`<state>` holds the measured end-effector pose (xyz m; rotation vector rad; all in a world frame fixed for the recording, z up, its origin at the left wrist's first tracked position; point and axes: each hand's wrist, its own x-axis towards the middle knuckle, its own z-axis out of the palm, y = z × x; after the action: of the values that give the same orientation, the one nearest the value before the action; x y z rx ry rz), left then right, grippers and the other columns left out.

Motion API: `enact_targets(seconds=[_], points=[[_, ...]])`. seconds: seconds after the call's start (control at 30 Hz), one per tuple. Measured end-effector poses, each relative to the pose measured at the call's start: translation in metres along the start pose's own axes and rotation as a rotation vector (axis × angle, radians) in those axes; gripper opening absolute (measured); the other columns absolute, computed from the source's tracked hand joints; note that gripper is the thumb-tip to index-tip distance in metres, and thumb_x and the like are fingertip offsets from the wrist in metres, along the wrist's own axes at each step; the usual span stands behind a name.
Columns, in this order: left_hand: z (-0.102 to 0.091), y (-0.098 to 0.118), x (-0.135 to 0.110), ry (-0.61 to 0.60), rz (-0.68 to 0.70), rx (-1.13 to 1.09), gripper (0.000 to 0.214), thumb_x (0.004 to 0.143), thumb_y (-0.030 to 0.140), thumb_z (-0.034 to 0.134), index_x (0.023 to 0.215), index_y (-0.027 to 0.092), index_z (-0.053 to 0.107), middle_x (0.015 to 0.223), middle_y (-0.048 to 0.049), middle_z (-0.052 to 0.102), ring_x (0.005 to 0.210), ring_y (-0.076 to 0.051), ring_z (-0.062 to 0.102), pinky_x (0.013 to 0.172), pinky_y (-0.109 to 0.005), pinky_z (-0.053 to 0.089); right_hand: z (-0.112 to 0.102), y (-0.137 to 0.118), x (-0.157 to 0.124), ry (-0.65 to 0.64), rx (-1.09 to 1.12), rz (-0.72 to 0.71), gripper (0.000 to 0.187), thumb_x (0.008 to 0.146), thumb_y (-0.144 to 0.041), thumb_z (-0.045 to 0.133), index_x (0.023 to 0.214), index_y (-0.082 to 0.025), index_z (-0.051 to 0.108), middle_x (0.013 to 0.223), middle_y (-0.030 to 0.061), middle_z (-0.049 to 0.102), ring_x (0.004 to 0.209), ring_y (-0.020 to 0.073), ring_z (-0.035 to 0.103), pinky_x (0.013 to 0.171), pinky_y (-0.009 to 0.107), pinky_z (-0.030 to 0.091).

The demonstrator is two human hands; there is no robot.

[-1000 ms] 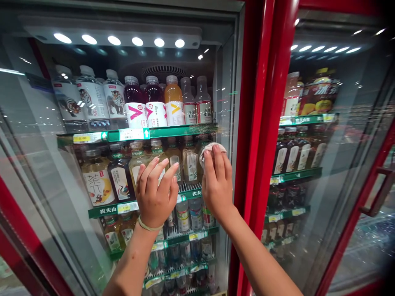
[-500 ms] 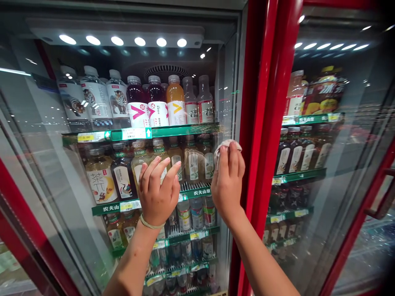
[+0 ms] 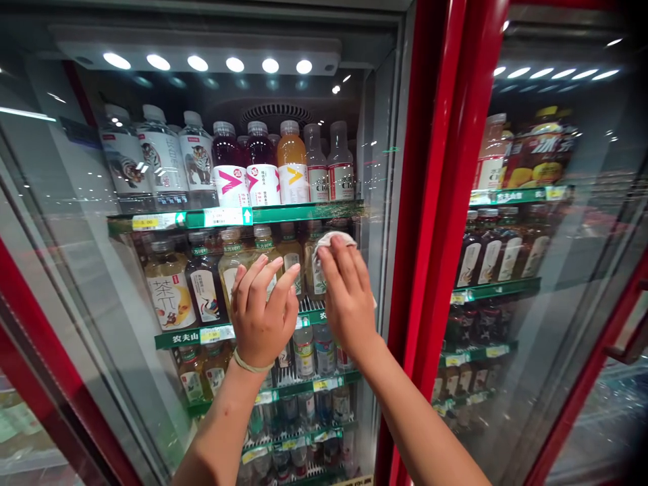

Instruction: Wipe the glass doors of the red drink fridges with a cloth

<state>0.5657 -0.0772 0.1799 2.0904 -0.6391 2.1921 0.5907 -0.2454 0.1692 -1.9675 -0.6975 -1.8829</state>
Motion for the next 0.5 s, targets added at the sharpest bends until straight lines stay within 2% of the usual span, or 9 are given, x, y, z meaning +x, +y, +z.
enact_targets(seconds=[0.1,0.2,0.3,0.37,0.5], points=[[-0.0003,0.0004,0.0002,0.003,-0.001,-0.001,0.041,0.086,0.010,0.067,0.126,0.021,0.067,0.127,-0.0102,0.068,0.135,-0.027,0.057,0.124,-0.051,0.038,-0.0002,0.0010,0.0000,0.035,-0.004,0.079,0.073,0.100,-0.003,0.041,0.164,-0.032,0.022,0.166,0.0058,0.039,0.157,0.0231,0.032,0.126,0.050,0.038],[-0.0001,0.0006,-0.0001,-0.011,-0.011,0.002,0.042,0.088,0.011,0.066,0.128,0.022,0.066,0.129,-0.0097,0.068,0.135,-0.027,0.056,0.124,-0.051,0.038,-0.0005,-0.0015,-0.0026,0.011,0.031,0.062,0.072,0.100,-0.003,0.041,0.164,-0.030,0.023,0.163,0.0070,0.045,0.155,0.0216,0.036,0.126,0.049,0.038],[0.0002,0.0007,-0.0008,-0.016,-0.016,-0.007,0.042,0.088,0.012,0.065,0.129,0.023,0.065,0.129,-0.0099,0.068,0.136,-0.027,0.056,0.124,-0.051,0.037,-0.0011,-0.0030,-0.0004,-0.008,0.017,0.024,0.069,0.102,-0.007,0.043,0.164,-0.031,0.026,0.158,0.0069,0.052,0.153,0.0206,0.039,0.130,0.052,0.028],[0.0003,0.0007,-0.0014,-0.015,-0.026,-0.017,0.042,0.089,0.012,0.063,0.129,0.024,0.065,0.130,-0.0094,0.068,0.137,-0.027,0.056,0.124,-0.050,0.036,-0.0024,-0.0020,0.0014,0.009,-0.012,0.062,0.066,0.102,-0.009,0.043,0.162,-0.033,0.030,0.158,0.0056,0.051,0.152,0.0207,0.040,0.131,0.055,0.022],[0.0004,0.0005,-0.0017,-0.020,-0.042,-0.033,0.042,0.090,0.012,0.061,0.130,0.025,0.065,0.130,-0.0083,0.068,0.138,-0.025,0.055,0.125,-0.049,0.036,-0.0044,-0.0026,-0.0027,0.004,0.012,0.097,0.066,0.102,-0.006,0.040,0.162,-0.033,0.031,0.160,0.0057,0.049,0.154,0.0213,0.038,0.129,0.054,0.028]])
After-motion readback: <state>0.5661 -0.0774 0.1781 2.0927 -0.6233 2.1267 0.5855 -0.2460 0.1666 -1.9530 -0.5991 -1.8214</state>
